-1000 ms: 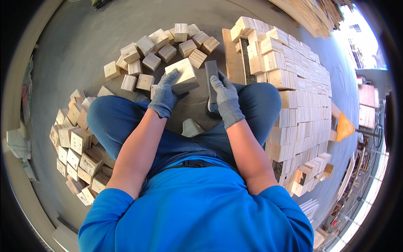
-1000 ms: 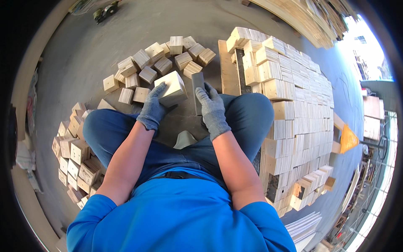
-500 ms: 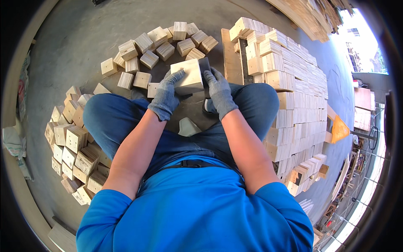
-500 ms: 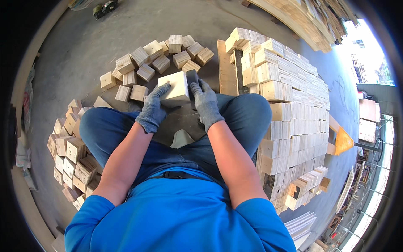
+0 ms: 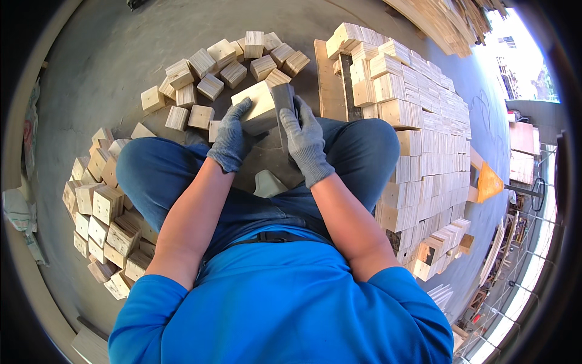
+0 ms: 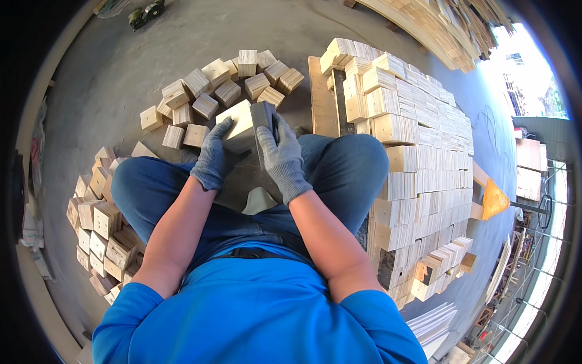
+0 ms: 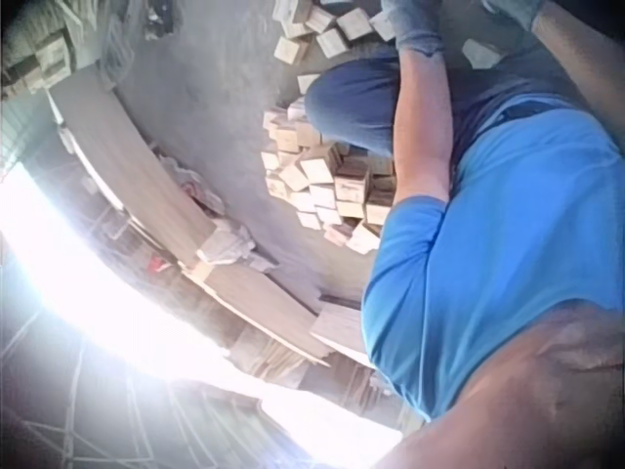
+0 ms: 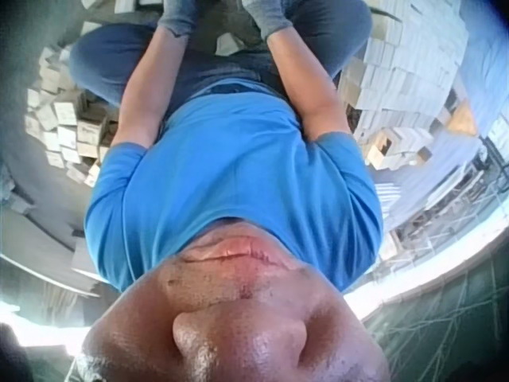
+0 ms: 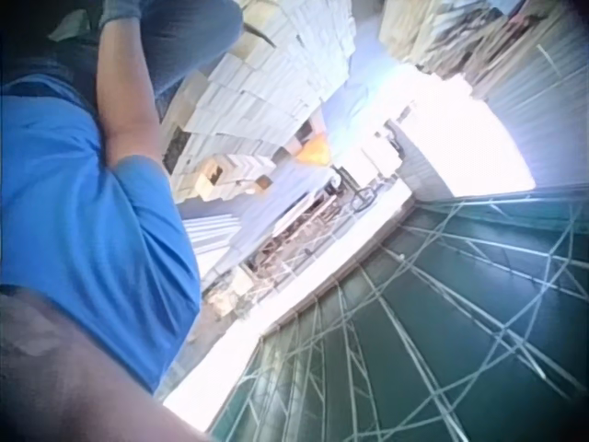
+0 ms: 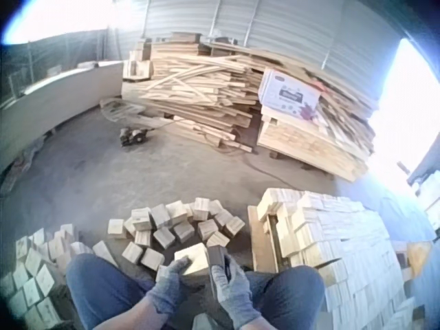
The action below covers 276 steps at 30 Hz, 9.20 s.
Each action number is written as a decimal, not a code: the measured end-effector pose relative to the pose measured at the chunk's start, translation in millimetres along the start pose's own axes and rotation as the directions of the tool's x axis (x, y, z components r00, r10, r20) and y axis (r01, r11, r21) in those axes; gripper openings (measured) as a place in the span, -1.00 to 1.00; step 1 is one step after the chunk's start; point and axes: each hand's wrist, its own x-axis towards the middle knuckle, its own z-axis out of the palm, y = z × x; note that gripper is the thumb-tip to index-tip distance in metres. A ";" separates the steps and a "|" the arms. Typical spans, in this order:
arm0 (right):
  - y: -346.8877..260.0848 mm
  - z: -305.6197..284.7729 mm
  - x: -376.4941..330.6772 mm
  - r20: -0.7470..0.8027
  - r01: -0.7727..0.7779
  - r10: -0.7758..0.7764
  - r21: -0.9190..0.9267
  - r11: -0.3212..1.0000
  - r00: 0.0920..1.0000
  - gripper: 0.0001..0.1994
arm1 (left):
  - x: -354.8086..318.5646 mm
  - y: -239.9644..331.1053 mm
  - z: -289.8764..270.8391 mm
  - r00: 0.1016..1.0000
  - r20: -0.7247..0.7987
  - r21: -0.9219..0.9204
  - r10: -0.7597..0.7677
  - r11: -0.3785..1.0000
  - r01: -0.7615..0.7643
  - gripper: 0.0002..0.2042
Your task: The person sits on the floor and sands small wooden blocks one at a time using a sanding block. They rotate each block to sand multiple faces, then place the finished pieces onto a nearby stack.
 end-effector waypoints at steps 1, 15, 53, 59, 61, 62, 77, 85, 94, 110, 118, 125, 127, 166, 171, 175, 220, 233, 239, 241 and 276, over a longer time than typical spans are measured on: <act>6.2 0.7 7.1 0.020 -0.009 0.010 -0.050 0.999 1.000 -0.44 | -3.9 0.6 0.3 1.000 0.028 0.000 0.004 1.000 -0.004 -0.47; 4.2 -20.4 4.5 0.061 0.011 -0.012 0.005 1.000 0.998 -0.43 | 5.9 3.8 -6.3 0.995 0.101 -0.103 -0.001 0.995 0.011 -0.41; 3.4 -37.8 10.6 -0.059 0.132 -0.133 -0.030 0.991 0.989 -0.39 | -8.2 3.3 1.2 0.936 0.347 0.006 -0.054 0.998 0.056 -0.22; -9.7 -35.8 -28.4 0.022 0.188 -0.187 -0.098 0.977 0.982 -0.39 | -2.2 -1.4 -1.5 0.941 0.317 -0.018 -0.116 0.992 0.128 -0.31; -2.5 -34.4 -11.5 -0.002 0.148 -0.150 -0.121 0.982 0.989 -0.40 | 0.2 -5.2 -4.1 0.936 0.327 -0.004 -0.128 0.991 0.137 -0.33; -2.0 -35.5 0.7 -0.022 0.130 -0.134 -0.146 0.981 0.991 -0.40 | -0.2 -7.4 -4.1 0.933 0.333 0.003 -0.136 0.990 0.143 -0.33; -9.9 -55.2 -7.5 0.018 0.089 -0.089 -0.008 0.996 0.996 -0.40 | -6.3 -0.6 -4.3 0.937 0.327 0.148 -0.120 0.986 0.075 -0.27; 19.7 -33.6 17.7 -0.153 0.046 -0.079 -0.207 0.977 0.985 -0.42 | -8.3 -8.3 2.8 0.916 0.384 0.090 -0.116 0.992 0.088 -0.29; 39.3 -37.6 26.8 0.159 -0.531 0.568 0.614 0.584 0.808 -0.51 | -2.6 0.1 -13.8 0.887 0.458 0.085 -0.063 0.996 0.027 -0.26; 59.5 -3.2 17.8 0.360 -0.551 0.640 0.826 0.120 0.679 -0.65 | 2.3 10.4 -21.2 0.890 0.454 0.178 0.025 0.977 -0.118 -0.25; 60.4 -6.1 19.0 0.359 -0.560 0.612 0.811 0.169 0.705 -0.65 | 3.0 11.2 0.0 0.867 0.466 0.145 0.178 0.951 -0.273 -0.28; 49.6 -8.3 14.1 0.289 -0.521 0.515 0.758 0.392 0.807 -0.56 | 12.0 11.4 -17.6 0.921 0.299 0.019 0.250 0.963 -0.268 -0.35; 47.2 -8.9 11.3 0.283 -0.505 0.455 0.704 0.499 0.844 -0.56 | 21.4 11.8 -25.2 0.921 0.286 -0.062 0.265 0.964 -0.258 -0.39; 14.7 -26.3 12.0 0.229 -0.268 0.249 0.058 0.962 0.941 -0.49 | 3.0 -3.8 -5.3 0.998 0.041 0.073 0.039 0.996 -0.042 -0.47; 24.0 -25.6 36.4 0.270 -0.381 0.357 0.038 0.924 0.894 -0.50 | 2.5 -12.0 -4.5 0.984 0.173 0.111 0.043 0.992 -0.063 -0.45; 56.7 -26.0 34.2 0.202 -0.369 0.329 0.214 0.904 0.922 -0.51 | 2.5 -8.8 2.5 0.988 0.152 0.052 0.033 0.998 -0.041 -0.52; 24.6 -36.8 27.1 0.232 -0.557 0.520 0.139 0.819 0.822 -0.58 | 11.3 -10.9 -8.1 0.969 0.083 0.227 0.233 0.942 -0.246 -0.53; 21.6 -27.3 22.7 0.189 -0.460 0.458 -0.036 0.887 0.869 -0.59 | 9.1 -20.8 -10.0 0.927 0.232 0.466 0.295 0.802 -0.372 -0.49; 44.9 -26.8 20.5 0.205 -0.532 0.501 0.141 0.835 0.840 -0.58 | 2.5 -12.5 -2.6 0.983 0.102 0.272 0.150 0.947 -0.172 -0.55; 40.8 -26.5 13.1 0.232 -0.514 0.472 0.177 0.840 0.851 -0.58 | 14.3 -7.6 -14.8 0.978 0.084 0.270 0.191 0.940 -0.207 -0.49; 45.8 -45.3 44.3 0.045 -0.420 0.422 0.234 0.877 0.906 -0.42 | -14.5 3.1 0.3 0.858 0.508 0.344 0.078 0.895 -0.285 0.06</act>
